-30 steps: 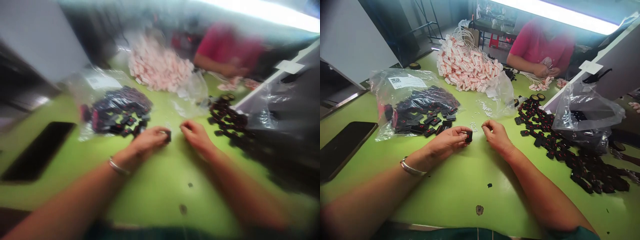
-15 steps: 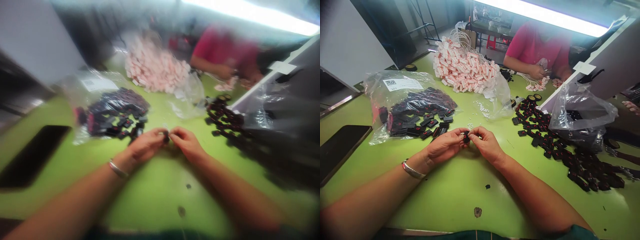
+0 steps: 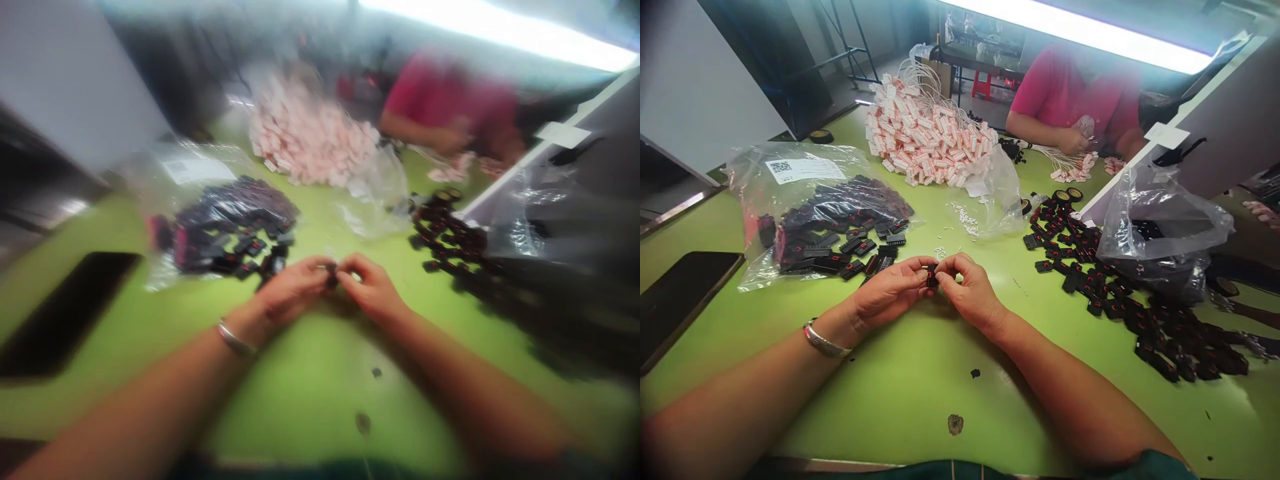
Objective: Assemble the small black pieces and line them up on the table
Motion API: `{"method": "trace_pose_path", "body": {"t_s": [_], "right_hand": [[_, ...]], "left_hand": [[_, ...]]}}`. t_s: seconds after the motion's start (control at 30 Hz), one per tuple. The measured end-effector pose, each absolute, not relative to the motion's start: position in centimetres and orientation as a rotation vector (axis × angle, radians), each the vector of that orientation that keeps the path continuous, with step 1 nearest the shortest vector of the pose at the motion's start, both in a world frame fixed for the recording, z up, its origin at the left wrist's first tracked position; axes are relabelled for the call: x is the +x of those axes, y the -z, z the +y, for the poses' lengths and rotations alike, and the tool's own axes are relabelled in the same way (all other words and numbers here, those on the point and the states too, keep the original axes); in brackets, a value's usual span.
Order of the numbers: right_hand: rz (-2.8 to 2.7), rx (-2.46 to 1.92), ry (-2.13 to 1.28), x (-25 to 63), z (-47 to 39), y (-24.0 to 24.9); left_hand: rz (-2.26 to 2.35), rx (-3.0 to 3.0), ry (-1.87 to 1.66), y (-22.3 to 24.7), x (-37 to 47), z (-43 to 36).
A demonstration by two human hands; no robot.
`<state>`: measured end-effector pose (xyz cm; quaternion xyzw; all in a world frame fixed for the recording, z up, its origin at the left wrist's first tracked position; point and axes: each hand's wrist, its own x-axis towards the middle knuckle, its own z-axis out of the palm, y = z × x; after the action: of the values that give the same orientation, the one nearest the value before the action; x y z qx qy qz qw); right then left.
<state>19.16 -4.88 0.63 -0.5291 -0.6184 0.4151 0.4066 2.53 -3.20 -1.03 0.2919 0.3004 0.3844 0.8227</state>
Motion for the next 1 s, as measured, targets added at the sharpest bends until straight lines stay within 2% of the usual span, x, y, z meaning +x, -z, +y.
{"method": "trace_pose_path", "body": {"t_s": [0.1, 0.27, 0.37, 0.43, 0.57, 0.63, 0.8, 1.0], "right_hand": [[-1.426, -1.321, -1.198, 19.1, -5.0, -0.8], [-1.281, -1.198, -1.734, 20.2, -5.0, -1.7], [-1.393, -1.173, -1.812, 21.2, -4.4, -2.2], [-1.441, -1.206, -1.645, 21.8, -3.7, -2.3], [-1.467, -1.520, -0.992, 23.0, -2.0, -1.8], [-1.563, -1.647, -0.781, 23.4, -1.2, -1.1], [-1.799, -1.617, -0.488, 23.7, 0.4, 1.3], [-1.859, -1.879, -0.402, 22.9, 1.7, 1.6]], "left_hand": [[0.599, 0.666, -0.803, 1.1, 2.3, -3.1], [0.572, 0.793, -0.724, 0.8, 1.8, -3.1], [0.582, 0.811, -0.720, 0.4, 1.9, -3.2], [0.654, 0.746, -0.813, 0.3, 2.1, -2.9], [0.791, 0.575, -1.049, 0.7, 2.1, -2.1], [0.812, 0.541, -1.097, 1.0, 2.1, -1.8], [0.821, 0.533, -1.098, 1.4, 2.1, -1.7], [0.791, 0.539, -1.095, 1.6, 2.2, -1.6]]}}
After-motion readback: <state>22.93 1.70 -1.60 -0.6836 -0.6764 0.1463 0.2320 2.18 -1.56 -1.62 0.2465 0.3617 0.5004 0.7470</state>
